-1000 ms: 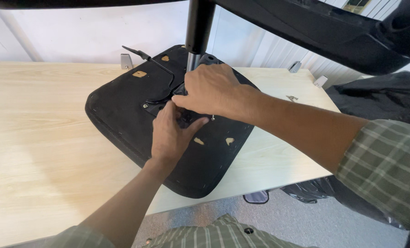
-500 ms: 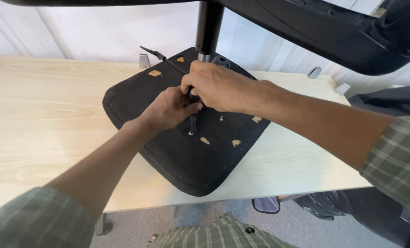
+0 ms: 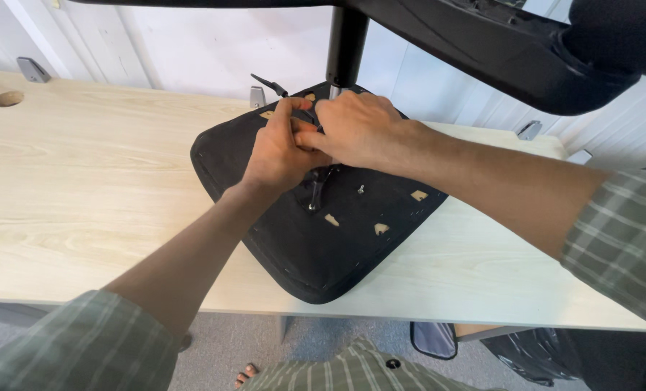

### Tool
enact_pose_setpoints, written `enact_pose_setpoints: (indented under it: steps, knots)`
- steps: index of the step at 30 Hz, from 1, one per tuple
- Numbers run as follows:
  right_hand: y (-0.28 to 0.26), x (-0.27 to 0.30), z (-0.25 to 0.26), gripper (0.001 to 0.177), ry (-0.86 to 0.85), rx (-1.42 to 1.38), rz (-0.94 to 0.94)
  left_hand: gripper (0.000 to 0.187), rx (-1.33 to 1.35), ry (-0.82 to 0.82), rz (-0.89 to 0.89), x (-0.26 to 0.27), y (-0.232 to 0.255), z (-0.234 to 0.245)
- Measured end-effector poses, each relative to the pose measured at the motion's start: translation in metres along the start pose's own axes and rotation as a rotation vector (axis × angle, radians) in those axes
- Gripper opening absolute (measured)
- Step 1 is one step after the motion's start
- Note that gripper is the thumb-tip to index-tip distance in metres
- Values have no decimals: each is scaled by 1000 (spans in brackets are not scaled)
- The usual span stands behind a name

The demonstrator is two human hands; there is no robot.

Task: The person uses a screwdriver to tighten screws into the underside of an overturned chair seat, securing the central gas lift mechanism to the seat base. The person repeatedly picks up screws and fastens them into the mounting plate.

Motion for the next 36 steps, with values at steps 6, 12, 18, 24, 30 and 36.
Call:
enact_pose_setpoints:
  steps: [6,12,18,24,30,36]
  knots:
    - [5,20,3,27,96,-184,288,86,99,-247,3,-6,-6,11]
    - [-2,21,5,47,-12,40,16,89,-81,-138,-54,4,14,-1]
    - [11,6,-5,58,-40,109,-14,81,-93,-149,123,9,15,-7]
    - [22,1,-18,33,178,-123,540,84,60,-250,-54,-1,4,-1]
    - [21,2,-11,42,-68,4,97,86,-35,-240,4,10,8,-4]
    - [12,10,-3,58,-23,145,48,68,-64,28,118,22,17,-22]
Point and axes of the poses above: each hand's wrist, its own x-axis away from the middle knuckle, its own z-axis out of the back of the hand, y = z × x, the point moved 4 cm from there along -x, towards the middle knuckle, and after that the axes turned 9 degrees about -z, right-handed, at the moved point
